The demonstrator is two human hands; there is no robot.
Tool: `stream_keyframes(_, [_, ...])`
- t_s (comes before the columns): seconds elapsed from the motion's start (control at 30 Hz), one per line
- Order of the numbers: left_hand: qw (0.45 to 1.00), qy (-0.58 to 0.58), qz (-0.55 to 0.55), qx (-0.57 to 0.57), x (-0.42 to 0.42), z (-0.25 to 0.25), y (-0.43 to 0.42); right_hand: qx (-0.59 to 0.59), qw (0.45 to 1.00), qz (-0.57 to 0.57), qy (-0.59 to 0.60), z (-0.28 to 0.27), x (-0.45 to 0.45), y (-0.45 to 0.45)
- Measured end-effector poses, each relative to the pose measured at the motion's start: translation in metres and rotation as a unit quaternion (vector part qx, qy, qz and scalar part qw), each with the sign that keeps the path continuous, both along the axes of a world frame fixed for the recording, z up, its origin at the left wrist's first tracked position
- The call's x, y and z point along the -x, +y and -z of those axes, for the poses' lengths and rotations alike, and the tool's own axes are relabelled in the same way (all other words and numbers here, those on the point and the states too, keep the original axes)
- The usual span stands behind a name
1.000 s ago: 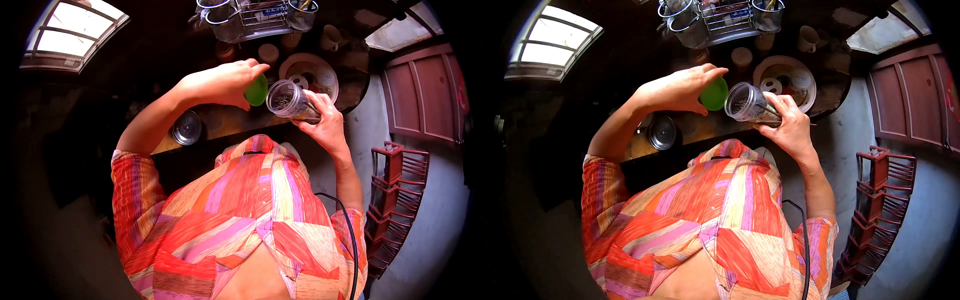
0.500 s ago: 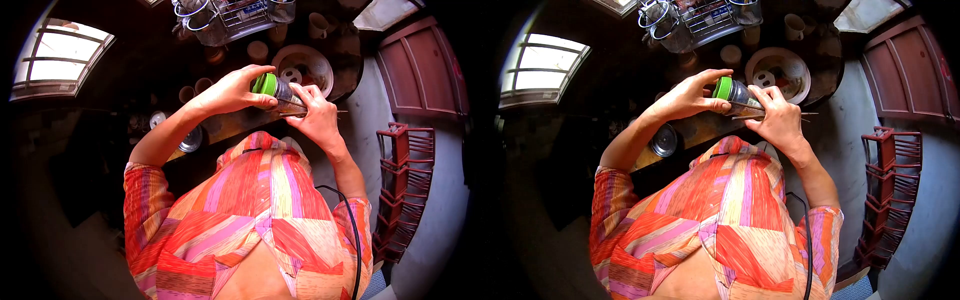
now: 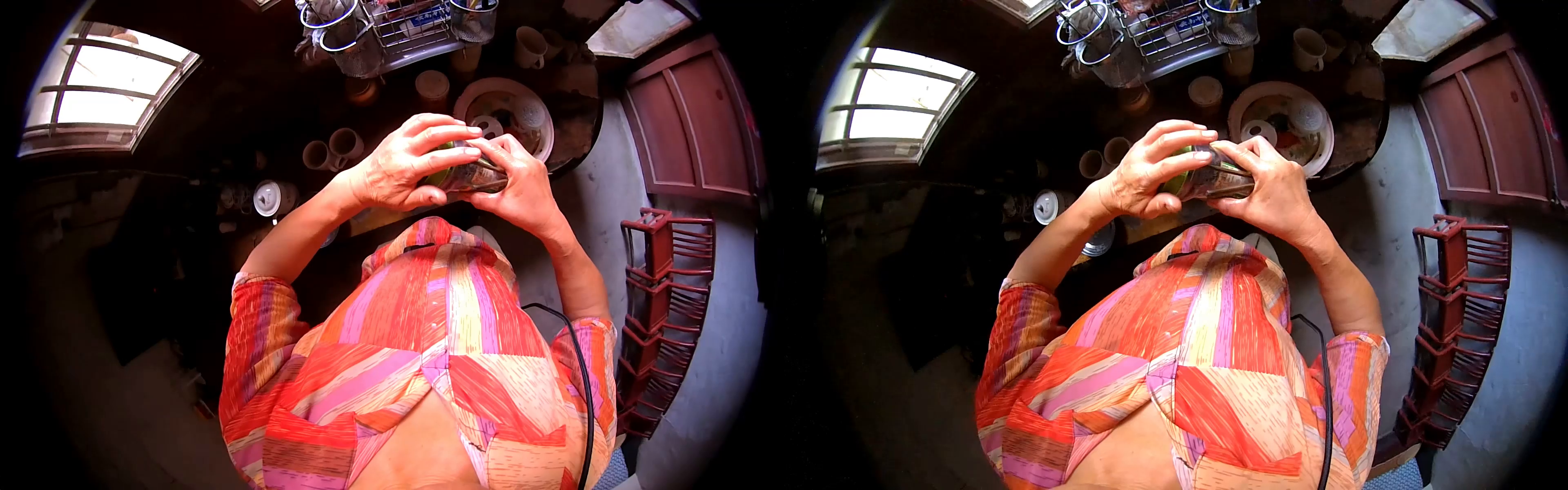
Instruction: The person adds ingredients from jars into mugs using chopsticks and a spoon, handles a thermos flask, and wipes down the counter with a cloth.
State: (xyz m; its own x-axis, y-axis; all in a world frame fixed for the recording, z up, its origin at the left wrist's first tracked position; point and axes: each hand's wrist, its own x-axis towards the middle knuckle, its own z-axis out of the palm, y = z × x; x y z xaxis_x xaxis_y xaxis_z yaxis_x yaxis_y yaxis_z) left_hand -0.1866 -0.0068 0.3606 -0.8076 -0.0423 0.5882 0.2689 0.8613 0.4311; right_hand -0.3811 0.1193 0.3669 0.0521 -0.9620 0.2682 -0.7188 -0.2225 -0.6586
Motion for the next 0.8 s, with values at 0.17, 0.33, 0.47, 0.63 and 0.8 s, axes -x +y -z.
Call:
stream_keyframes(0.17, [0.963,-0.005,-0.201,-0.18,0.02,-0.011,0.02,0.014,0.998,0.043,0.035,-0.001,-0.003,0.0])
stream_keyframes(0.33, [0.929,-0.1,-0.29,-0.208,0.034,-0.003,0.022,0.003,0.995,0.075,0.068,0.012,-0.005,0.003])
stream_keyframes(0.47, [0.907,-0.232,-0.191,-0.295,0.034,-0.004,0.012,-0.093,0.993,0.019,-0.068,0.029,0.005,0.004])
stream_keyframes(0.63, [0.978,-0.161,0.09,-0.102,0.012,-0.034,0.007,-0.295,0.877,-0.136,-0.353,0.008,0.024,0.025])
stream_keyframes(0.8, [0.953,-0.109,0.056,-0.277,-0.001,-0.011,0.064,-0.313,0.897,-0.135,-0.284,0.01,0.002,0.068])
